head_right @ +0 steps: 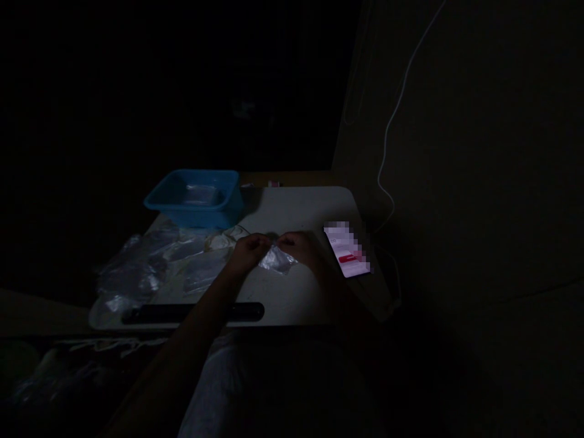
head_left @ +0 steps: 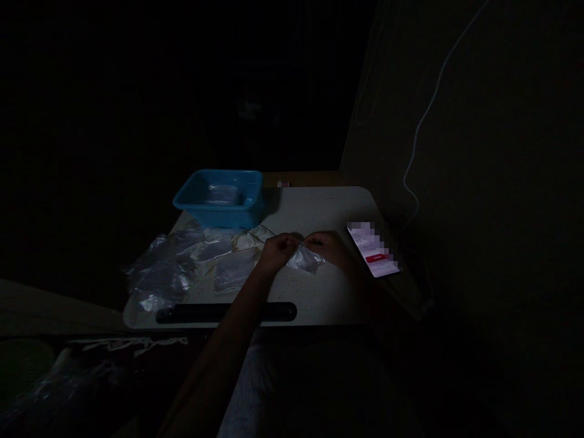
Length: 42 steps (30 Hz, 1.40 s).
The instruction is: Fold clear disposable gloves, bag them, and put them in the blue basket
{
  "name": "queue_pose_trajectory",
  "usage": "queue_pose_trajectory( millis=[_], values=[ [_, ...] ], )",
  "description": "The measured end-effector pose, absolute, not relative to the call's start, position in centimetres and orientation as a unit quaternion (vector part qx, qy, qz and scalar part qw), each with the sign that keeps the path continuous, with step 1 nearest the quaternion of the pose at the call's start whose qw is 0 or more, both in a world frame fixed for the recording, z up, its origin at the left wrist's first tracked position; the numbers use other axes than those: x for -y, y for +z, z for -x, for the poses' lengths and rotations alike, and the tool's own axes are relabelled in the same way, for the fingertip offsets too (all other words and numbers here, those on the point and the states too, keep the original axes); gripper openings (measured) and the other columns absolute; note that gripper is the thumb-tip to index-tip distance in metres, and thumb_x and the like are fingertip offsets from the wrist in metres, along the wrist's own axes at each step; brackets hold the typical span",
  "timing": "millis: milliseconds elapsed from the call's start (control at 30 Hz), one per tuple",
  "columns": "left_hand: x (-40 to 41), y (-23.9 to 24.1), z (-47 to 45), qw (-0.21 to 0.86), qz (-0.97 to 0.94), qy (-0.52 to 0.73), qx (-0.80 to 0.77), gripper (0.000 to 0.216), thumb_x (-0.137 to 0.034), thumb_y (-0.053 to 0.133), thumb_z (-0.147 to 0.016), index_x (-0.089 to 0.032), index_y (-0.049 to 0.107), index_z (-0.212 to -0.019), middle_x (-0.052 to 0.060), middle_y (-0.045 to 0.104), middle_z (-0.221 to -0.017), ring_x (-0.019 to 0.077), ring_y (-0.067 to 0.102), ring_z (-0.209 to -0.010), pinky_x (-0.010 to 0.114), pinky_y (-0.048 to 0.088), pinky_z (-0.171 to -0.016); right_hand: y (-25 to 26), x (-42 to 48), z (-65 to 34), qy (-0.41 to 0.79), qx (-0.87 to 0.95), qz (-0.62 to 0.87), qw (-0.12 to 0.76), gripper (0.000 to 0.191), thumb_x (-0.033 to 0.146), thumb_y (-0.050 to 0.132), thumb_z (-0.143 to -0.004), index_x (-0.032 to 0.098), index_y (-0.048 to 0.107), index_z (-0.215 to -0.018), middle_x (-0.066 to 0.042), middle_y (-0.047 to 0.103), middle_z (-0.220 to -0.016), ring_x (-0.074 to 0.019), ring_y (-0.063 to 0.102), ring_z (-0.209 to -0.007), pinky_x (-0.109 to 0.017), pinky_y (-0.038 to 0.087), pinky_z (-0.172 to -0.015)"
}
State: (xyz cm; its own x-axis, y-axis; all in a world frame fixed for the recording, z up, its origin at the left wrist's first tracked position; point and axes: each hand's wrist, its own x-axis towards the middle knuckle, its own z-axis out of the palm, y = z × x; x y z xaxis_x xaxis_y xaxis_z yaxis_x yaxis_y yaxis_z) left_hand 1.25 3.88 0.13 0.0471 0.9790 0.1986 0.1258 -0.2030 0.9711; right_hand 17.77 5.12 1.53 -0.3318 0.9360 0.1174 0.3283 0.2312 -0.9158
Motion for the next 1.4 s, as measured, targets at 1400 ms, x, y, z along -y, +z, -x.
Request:
queue_pose_trajectory(
  millis=[1400],
  values=[
    [-4.5, 0.1, -0.6, 0.412, -0.452, 0.608, -0.507, 0.009, -0.024, 0.058, -0.060, -0.017, 0.060, -0.064, -0.005, 0.053, -0.053, 0.0067, 0.044, -0.046, 0.018, 0.033, -0.045, 1.9, -5.2, -18.4, 0.429, 0.639, 0.477, 0.424, 0.014, 0.026, 0.051, -0.066, 0.016, 0.060, -0.069, 0.001, 0.059, -0.065, -0.0120, 0.053, -0.063, -0.023, 0.040, -0.060]
  ],
)
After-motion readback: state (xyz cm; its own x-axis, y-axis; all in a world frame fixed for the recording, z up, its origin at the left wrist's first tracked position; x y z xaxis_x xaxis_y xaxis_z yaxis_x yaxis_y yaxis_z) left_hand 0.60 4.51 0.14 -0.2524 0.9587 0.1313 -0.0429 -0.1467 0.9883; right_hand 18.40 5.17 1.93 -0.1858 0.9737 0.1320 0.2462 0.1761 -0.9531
